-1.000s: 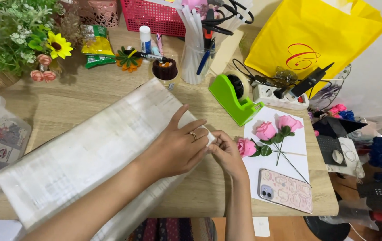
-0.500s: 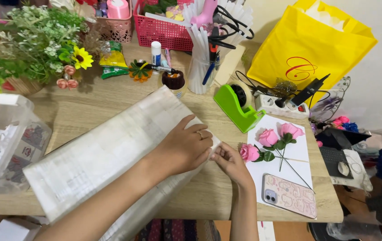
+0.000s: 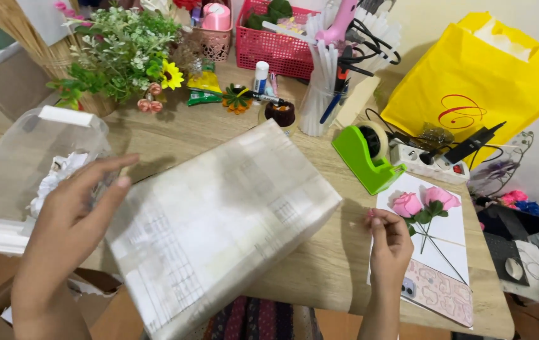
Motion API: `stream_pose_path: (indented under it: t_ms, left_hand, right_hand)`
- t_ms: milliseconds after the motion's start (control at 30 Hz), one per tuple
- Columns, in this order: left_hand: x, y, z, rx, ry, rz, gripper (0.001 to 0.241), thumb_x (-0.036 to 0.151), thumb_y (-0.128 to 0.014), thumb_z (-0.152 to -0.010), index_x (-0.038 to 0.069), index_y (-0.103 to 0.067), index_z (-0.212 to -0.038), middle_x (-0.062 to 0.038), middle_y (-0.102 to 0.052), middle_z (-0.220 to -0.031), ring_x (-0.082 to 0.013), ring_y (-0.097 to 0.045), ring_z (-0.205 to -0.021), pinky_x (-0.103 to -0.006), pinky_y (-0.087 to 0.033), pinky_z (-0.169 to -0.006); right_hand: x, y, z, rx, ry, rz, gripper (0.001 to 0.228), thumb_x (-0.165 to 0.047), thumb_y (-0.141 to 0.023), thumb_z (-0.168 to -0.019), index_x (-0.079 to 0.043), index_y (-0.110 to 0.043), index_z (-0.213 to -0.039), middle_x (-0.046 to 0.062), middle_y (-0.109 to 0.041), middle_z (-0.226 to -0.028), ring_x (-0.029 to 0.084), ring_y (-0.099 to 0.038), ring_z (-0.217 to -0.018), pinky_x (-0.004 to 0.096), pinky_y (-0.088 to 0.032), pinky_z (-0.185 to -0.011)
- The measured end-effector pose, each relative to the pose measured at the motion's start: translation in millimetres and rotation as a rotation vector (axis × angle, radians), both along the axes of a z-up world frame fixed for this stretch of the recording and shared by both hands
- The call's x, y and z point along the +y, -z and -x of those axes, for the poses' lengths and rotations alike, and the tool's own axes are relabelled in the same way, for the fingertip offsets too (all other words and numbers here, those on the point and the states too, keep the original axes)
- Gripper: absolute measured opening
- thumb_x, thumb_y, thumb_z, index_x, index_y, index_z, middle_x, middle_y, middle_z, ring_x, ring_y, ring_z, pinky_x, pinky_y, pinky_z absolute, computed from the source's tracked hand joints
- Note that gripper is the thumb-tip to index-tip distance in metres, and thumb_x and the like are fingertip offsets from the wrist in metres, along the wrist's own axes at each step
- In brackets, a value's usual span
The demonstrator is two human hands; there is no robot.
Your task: The person wraps a rectangular box with patterned paper on a cluttered table. They fold the paper edges, smooth the surface, and secure the wrap with tape from a dispenser. The wrapped box is then placed into a cardboard box.
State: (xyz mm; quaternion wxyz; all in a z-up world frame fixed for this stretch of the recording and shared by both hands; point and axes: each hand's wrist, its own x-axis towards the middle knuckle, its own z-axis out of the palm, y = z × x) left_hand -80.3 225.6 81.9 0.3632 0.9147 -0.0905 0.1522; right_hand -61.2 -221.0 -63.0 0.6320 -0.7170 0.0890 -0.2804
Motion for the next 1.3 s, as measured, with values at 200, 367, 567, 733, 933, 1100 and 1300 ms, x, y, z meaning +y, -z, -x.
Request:
stream_pose_path:
  t_ms: [200, 367, 567, 733, 933, 1100, 1300]
  left_hand:
    - [19, 99, 38, 0.008, -0.271, 0.464, 0.04, 0.021, -0.042, -0.105, 0.002, -0.056, -0.137, -0.02, -0.054, -0.152, -0.0342, -0.047, -0.144, -0.0515, -0.036, -0.119]
    - [1, 114, 40, 0.046, -0.317, 0.6, 0.052, 0.029, -0.033, -0.107, 0.007, -0.035, -0.154, -0.013, -0.039, -0.162, -0.0264, -0.033, -0.151, -0.0421, -0.026, -0.121]
    - [-23, 98, 42, 0.0, -0.361, 0.609, 0.064, 0.047, -0.022, -0.108, 0.007, -0.026, -0.158, -0.017, -0.028, -0.167, -0.0302, -0.022, -0.156, -0.0461, -0.014, -0.126]
    - [-31, 117, 32, -0.069, -0.387, 0.634, 0.063, 0.046, -0.022, -0.109, 0.005, -0.03, -0.157, -0.017, -0.033, -0.165, -0.0297, -0.027, -0.154, -0.0449, -0.018, -0.127]
    - [-30, 121, 20, -0.103, -0.374, 0.658, 0.055, 0.038, -0.026, -0.111, 0.006, -0.036, -0.154, -0.016, -0.04, -0.161, -0.028, -0.034, -0.152, -0.0424, -0.023, -0.126]
    - [-24, 123, 3, -0.065, -0.336, 0.661, 0.056, 0.039, -0.025, -0.11, 0.008, -0.035, -0.155, -0.015, -0.04, -0.162, -0.0292, -0.033, -0.153, -0.0458, -0.021, -0.125]
    - [-21, 108, 29, -0.15, -0.376, 0.376, 0.047, 0.029, -0.037, -0.113, 0.015, -0.039, -0.157, -0.015, -0.043, -0.155, -0.0282, -0.038, -0.148, -0.051, -0.024, -0.123]
  right_hand:
    - [35, 28, 15, 0.017, -0.004, 0.065, 0.01, -0.001, -0.059, -0.099, -0.008, -0.062, -0.103, 0.006, -0.066, -0.098, 0.014, -0.063, -0.096, 0.025, -0.05, -0.092]
    - [75, 27, 33, -0.089, 0.014, 0.243, 0.015, 0.0, -0.052, -0.095, -0.01, -0.059, -0.104, 0.011, -0.059, -0.113, 0.021, -0.059, -0.114, 0.034, -0.049, -0.099]
    - [95, -16, 33, -0.261, -0.044, 0.786, 0.033, 0.001, -0.049, -0.1, -0.01, -0.07, -0.123, 0.014, -0.062, -0.135, 0.034, -0.049, -0.136, 0.05, -0.03, -0.126]
    - [124, -6, 37, -0.325, -0.203, 0.881, 0.029, -0.02, -0.05, -0.106, -0.012, -0.07, -0.125, 0.008, -0.065, -0.135, 0.03, -0.056, -0.138, 0.053, -0.012, -0.13]
    - [170, -9, 61, -0.397, -0.373, 0.898, 0.036, -0.021, -0.042, -0.106, -0.009, -0.067, -0.129, 0.008, -0.065, -0.139, 0.029, -0.053, -0.141, 0.054, 0.0, -0.132]
    - [190, -14, 59, -0.446, -0.426, 0.956, 0.039, -0.026, -0.042, -0.106, -0.01, -0.07, -0.128, 0.007, -0.067, -0.137, 0.028, -0.05, -0.142, 0.052, 0.005, -0.131]
    - [199, -19, 64, -0.361, -0.4, 0.927, 0.034, -0.028, -0.048, -0.103, -0.015, -0.071, -0.124, 0.005, -0.065, -0.138, 0.024, -0.05, -0.14, 0.049, 0.002, -0.133]
